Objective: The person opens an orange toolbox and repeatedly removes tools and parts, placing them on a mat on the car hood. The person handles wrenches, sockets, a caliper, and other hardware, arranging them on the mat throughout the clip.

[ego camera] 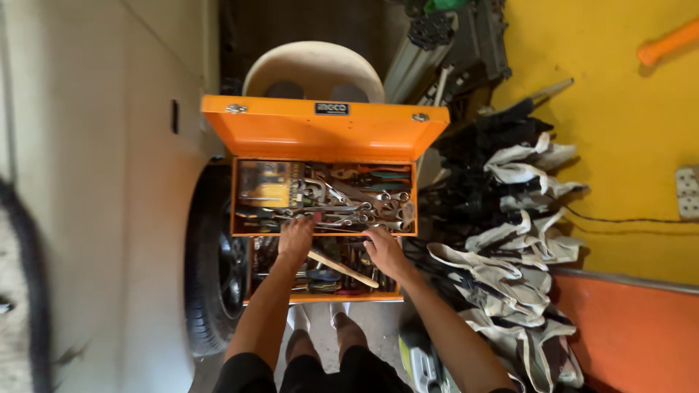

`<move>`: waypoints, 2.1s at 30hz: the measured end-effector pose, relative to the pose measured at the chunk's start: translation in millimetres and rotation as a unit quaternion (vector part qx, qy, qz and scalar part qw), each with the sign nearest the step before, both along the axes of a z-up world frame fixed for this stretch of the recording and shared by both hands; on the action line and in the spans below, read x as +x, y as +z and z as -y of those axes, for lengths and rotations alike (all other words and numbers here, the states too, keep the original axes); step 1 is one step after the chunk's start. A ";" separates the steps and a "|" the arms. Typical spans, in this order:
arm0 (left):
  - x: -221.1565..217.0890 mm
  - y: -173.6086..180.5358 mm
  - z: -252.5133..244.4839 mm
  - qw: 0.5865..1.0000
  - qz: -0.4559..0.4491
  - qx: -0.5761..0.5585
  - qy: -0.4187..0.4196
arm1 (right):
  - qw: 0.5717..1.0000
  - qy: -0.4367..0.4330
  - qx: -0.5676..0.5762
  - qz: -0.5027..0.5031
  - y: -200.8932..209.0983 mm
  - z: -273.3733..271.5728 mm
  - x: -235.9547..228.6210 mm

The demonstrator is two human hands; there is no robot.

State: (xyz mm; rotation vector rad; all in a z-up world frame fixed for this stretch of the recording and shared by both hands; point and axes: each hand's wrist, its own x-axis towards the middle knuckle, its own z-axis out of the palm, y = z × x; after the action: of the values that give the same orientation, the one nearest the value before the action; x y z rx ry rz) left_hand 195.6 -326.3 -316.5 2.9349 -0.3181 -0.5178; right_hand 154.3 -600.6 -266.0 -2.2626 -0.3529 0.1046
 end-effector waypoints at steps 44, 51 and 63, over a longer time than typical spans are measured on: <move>-204.3 260.8 -332.1 0.536 0.195 -0.699 0.432 | 0.856 0.330 0.240 -0.316 221.0 -406.6 -59.0; -262.6 248.5 -437.3 0.505 0.265 -0.641 0.514 | 0.926 0.354 0.123 -0.049 247.9 -515.6 -124.4; -263.8 210.0 -554.1 0.508 0.231 -0.590 0.584 | 0.907 0.351 -0.006 0.232 235.1 -612.1 -137.2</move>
State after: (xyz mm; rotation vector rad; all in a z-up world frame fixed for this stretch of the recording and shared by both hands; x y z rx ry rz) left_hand -68.3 227.8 -106.4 1.2414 0.8905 0.5440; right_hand 17.1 11.4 -30.9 -2.0451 -1.4128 -0.0663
